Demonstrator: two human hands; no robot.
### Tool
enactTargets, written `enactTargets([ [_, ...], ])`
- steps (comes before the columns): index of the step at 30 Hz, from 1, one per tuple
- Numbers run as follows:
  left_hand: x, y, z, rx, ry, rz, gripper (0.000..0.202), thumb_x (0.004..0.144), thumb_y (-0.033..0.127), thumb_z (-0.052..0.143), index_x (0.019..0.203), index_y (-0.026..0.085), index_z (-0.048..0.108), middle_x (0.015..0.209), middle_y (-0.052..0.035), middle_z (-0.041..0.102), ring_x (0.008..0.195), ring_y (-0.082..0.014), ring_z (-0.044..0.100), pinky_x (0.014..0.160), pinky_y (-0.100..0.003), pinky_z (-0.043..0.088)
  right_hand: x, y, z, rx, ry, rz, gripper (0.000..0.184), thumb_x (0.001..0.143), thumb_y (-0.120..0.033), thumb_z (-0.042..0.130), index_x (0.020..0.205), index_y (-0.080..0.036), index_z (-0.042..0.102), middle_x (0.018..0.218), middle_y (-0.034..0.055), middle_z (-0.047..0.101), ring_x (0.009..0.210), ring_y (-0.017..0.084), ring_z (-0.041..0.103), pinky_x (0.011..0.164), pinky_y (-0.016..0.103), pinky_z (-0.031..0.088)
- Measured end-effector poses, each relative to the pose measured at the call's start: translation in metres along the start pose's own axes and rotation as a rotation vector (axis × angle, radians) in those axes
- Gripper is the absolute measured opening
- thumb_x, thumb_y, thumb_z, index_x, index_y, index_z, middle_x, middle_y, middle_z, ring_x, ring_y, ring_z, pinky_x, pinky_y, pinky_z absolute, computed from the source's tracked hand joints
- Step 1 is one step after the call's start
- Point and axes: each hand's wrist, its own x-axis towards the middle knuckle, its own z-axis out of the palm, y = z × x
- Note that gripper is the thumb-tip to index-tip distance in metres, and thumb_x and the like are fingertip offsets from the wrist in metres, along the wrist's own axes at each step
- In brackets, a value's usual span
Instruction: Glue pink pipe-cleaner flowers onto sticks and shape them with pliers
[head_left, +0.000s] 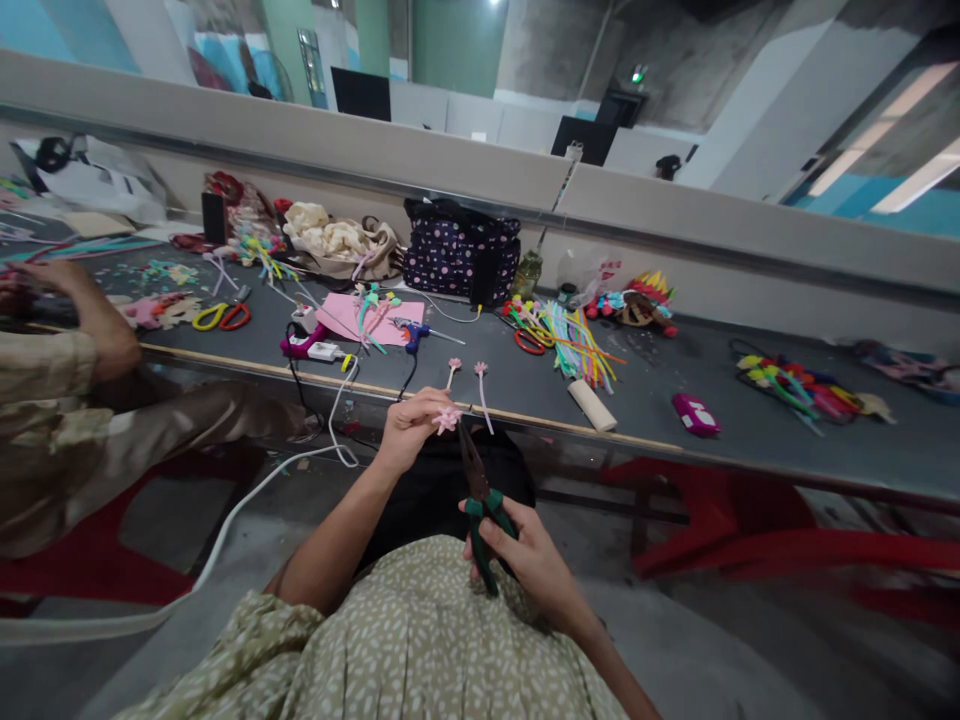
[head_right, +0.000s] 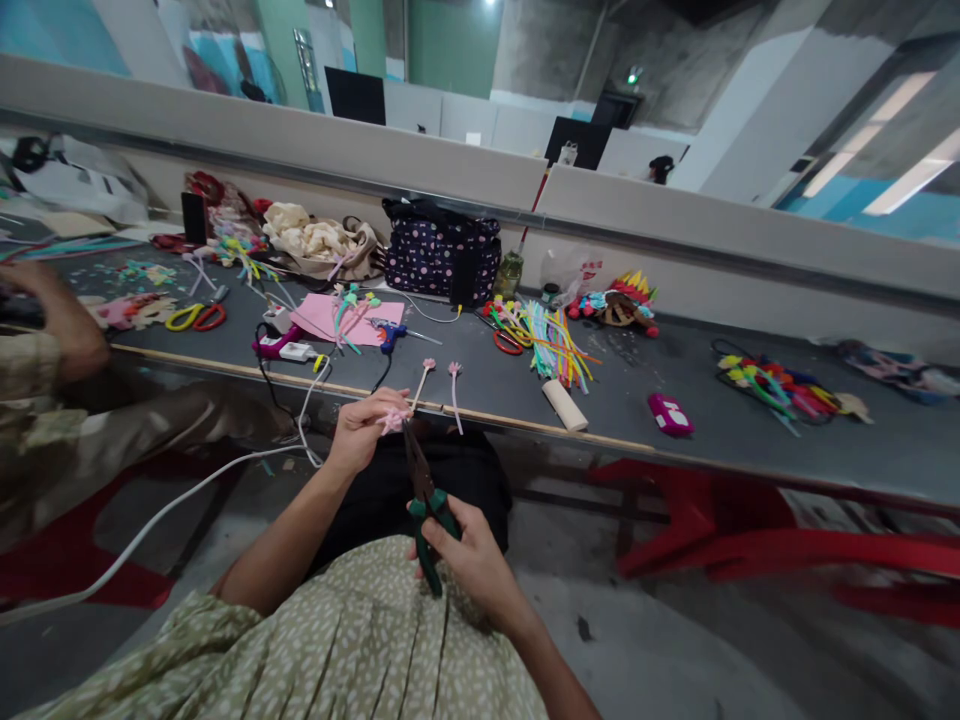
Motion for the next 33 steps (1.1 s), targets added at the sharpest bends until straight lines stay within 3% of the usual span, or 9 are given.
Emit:
enactTargets([
  [11,0.007,0.015,-0.007,0.253,-0.088,0.176,0.012,0.084,0.029,0.067,0.085,0.025,0.078,0.081,-0.0050,0.074,0.080,-0.0194,0.065,0.099,-0.050,0.046,0.002,0.002,0.006,-0.110,0.163,-0.026,0.045,0.082,-0.056,0.064,0.097,-0.015,0.060,0.067,0.0026,0.065,0.050,0.013,0.058,0.045,0.022,0.046],
  [16,0.007,0.014,-0.007,0.286,-0.092,0.175,0.013,0.085,0.030,0.065,0.085,0.024,0.077,0.081,-0.0048,0.074,0.079,-0.0191,0.065,0.098,-0.049,0.046,0.004,0.008,0.004,-0.189,0.223,-0.062,0.042,0.084,-0.054,0.063,0.100,-0.016,0.062,0.070,0.0032,0.065,0.056,0.015,0.060,0.050,0.025,0.050],
  [22,0.001,0.002,-0.003,0.081,0.010,0.013,0.009,0.078,0.031,0.072,0.080,0.022,0.076,0.080,-0.0052,0.072,0.083,-0.0204,0.064,0.099,-0.049,0.046,0.001,0.002,0.002,-0.094,0.140,-0.039,0.042,0.081,-0.053,0.067,0.099,-0.015,0.064,0.077,0.0055,0.068,0.067,0.019,0.066,0.057,0.028,0.054],
  [27,-0.004,-0.002,0.005,-0.086,0.063,-0.141,0.011,0.078,0.032,0.073,0.074,0.021,0.075,0.078,-0.0049,0.071,0.083,-0.0191,0.065,0.102,-0.048,0.044,-0.003,-0.004,0.001,-0.007,0.051,0.003,0.048,0.082,-0.051,0.067,0.114,-0.015,0.064,0.076,0.0064,0.070,0.063,0.019,0.067,0.058,0.030,0.054],
  [33,-0.004,0.003,0.015,-0.221,0.086,-0.181,0.012,0.075,0.032,0.076,0.072,0.021,0.074,0.075,-0.0032,0.070,0.078,-0.0171,0.064,0.100,-0.048,0.046,-0.002,-0.001,-0.001,0.121,-0.036,0.036,0.053,0.082,-0.050,0.069,0.120,-0.013,0.062,0.075,0.0077,0.071,0.062,0.020,0.068,0.059,0.033,0.055],
])
